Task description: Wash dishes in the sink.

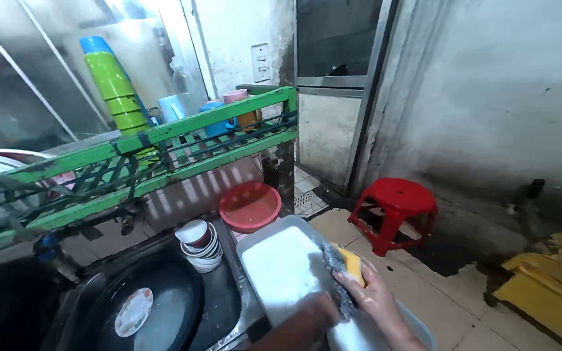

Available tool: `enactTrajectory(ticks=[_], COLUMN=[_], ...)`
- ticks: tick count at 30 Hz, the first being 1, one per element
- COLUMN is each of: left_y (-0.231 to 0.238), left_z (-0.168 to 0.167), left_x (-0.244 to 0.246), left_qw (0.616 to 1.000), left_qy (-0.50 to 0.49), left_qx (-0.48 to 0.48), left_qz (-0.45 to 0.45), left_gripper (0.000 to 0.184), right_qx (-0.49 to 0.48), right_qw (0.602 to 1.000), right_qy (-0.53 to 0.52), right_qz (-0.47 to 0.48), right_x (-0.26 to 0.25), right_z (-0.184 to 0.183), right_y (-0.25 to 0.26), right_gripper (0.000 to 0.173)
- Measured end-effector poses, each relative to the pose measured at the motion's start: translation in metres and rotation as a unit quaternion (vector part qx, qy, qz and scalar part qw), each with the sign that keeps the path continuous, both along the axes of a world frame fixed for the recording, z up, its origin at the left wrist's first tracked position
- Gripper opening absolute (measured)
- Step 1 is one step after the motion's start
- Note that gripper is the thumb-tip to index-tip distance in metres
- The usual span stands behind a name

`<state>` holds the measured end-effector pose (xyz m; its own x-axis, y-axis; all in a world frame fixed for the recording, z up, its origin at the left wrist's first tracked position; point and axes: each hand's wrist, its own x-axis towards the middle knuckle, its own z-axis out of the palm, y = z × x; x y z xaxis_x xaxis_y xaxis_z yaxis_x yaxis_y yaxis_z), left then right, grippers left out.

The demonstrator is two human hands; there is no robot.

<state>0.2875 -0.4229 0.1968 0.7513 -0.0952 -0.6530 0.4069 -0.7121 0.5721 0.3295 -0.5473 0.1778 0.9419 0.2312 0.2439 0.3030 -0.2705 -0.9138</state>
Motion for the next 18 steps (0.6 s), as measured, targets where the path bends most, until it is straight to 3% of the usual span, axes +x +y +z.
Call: enactTrajectory(ticks=[4, 6, 8, 10, 12, 15, 18], left_y=[0.006, 0.021, 0.036, 0.041, 0.033, 0.026, 0.035], left_z=[-0.011, -0.011, 0.008, 0.032, 0.050, 0.052, 0.044], left_x=[-0.011, -0.014, -0.019, -0.026, -0.034, -0.043, -0.041], left_qw=[0.982, 0.942, 0.879, 0.837, 0.807, 0.784, 0.739], left_qy=[-0.042, -0.095, -0.114, -0.119, -0.132, -0.177, -0.265], left_qx=[-0.125, -0.193, -0.279, -0.351, -0.390, -0.402, -0.398], left_qz=[0.135, 0.258, 0.368, 0.402, 0.423, 0.439, 0.475], left_gripper=[0.045, 0.051, 0.074, 0.092, 0.083, 0.079, 0.048], right_qx=[0.025, 0.051, 0.074, 0.093, 0.086, 0.040, -0.011], right_qw=[1.000, 0.998, 0.994, 0.993, 0.993, 0.996, 0.997], right_qy=[0.009, 0.037, 0.065, 0.071, 0.057, 0.075, 0.078], right_qz=[-0.006, -0.030, -0.037, 0.001, 0.050, 0.012, 0.014], right_x=[0.003, 0.001, -0.007, -0.025, -0.037, -0.015, -0.023], right_z=[-0.005, -0.001, 0.008, 0.016, 0.017, 0.011, 0.021], right_y=[-0.003, -0.006, -0.002, 0.015, 0.040, 0.062, 0.083], right_gripper=[0.063, 0.062, 0.061, 0.061, 0.070, 0.076, 0.071])
